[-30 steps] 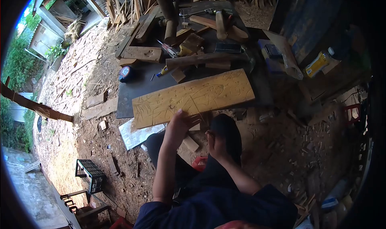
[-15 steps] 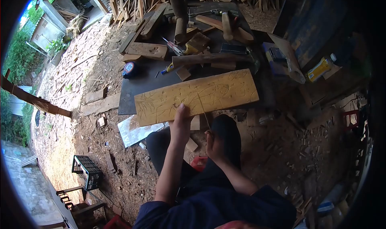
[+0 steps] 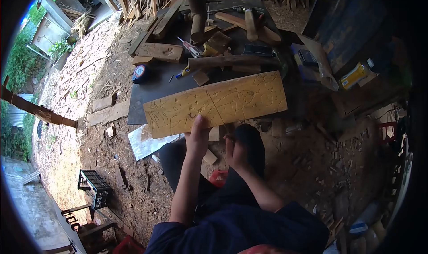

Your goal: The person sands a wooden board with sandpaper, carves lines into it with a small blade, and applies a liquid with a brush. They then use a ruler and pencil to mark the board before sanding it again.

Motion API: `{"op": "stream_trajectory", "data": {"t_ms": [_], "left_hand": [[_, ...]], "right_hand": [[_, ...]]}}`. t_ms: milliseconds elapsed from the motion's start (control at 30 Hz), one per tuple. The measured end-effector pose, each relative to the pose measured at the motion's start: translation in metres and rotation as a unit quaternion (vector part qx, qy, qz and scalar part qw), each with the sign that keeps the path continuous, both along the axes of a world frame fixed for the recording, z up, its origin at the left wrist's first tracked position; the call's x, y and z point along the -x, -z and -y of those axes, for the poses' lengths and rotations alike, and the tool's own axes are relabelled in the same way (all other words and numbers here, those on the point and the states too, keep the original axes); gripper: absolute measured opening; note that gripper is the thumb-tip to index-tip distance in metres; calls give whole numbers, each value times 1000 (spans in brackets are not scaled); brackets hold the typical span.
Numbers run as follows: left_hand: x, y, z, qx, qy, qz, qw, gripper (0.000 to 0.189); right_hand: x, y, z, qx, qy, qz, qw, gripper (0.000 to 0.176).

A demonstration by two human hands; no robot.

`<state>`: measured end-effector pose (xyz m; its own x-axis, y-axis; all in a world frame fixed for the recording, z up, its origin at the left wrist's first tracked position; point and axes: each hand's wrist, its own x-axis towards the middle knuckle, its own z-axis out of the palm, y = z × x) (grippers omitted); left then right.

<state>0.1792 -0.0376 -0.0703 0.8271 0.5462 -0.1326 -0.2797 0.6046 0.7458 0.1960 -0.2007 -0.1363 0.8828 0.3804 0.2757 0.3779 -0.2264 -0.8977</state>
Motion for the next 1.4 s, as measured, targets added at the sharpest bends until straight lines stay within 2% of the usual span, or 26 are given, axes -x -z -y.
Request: {"op": "stream_trajectory", "data": {"t_ms": [67, 200, 300, 400, 467, 500, 600, 700, 800, 900, 1000, 1067, 1100, 1200, 1300, 1400], "left_hand": [[0, 3, -6, 7, 10, -26, 1000, 61], [-5, -1, -2, -8, -4, 25, 1000, 60], [1, 2, -1, -9, -1, -1, 1000, 60], [-2, -3, -3, -20, 1, -11, 1000, 61], [-2, 8, -4, -25, -4, 16, 1000, 61], [-3, 5, -7, 13, 22, 46, 999, 59], [-1, 4, -7, 8, 28, 29, 999, 58], [-3, 0, -5, 16, 14, 29, 999, 57], [-4, -11, 0, 14, 2, 48, 999, 56], [0, 13, -5, 33, 20, 32, 999, 57], [-6, 5, -7, 3, 11, 41, 999, 61], [-3, 0, -4, -18, 4, 24, 1000, 65], [-4, 2, -4, -5, 5, 42, 999, 65], [-3, 29, -14, 29, 47, 34, 998, 64], [-3, 3, -4, -2, 3, 34, 999, 60], [-5, 5, -5, -15, -6, 21, 1000, 61]], "right_hand": [[1, 12, 5, 9, -7, 17, 1000, 19], [-5, 66, 12, 13, -20, 47, 999, 19], [-10, 0, 0, -24, -5, 74, 997, 18], [-12, 13, 3, -16, -4, 72, 997, 19], [-14, 44, 7, -14, -3, 129, 992, 20], [-15, 37, 7, -9, -5, 156, 988, 20], [-9, 19, 1, -35, 16, 113, 993, 20], [-12, 45, 11, -2, -10, 61, 998, 20], [-7, 56, 14, -16, -7, 62, 998, 23], [-12, -7, 8, 16, -44, 21, 999, 20], [-17, 59, 15, -5, -6, 120, 993, 20], [-7, 59, 18, -4, -13, 63, 998, 22], [-8, 56, 20, -1, -20, 35, 999, 24], [-12, -11, 7, 19, -36, -17, 999, 25], [-15, 57, 11, 2, -11, 96, 995, 20], [-2, 64, 14, 0, -21, 74, 997, 20]]}}
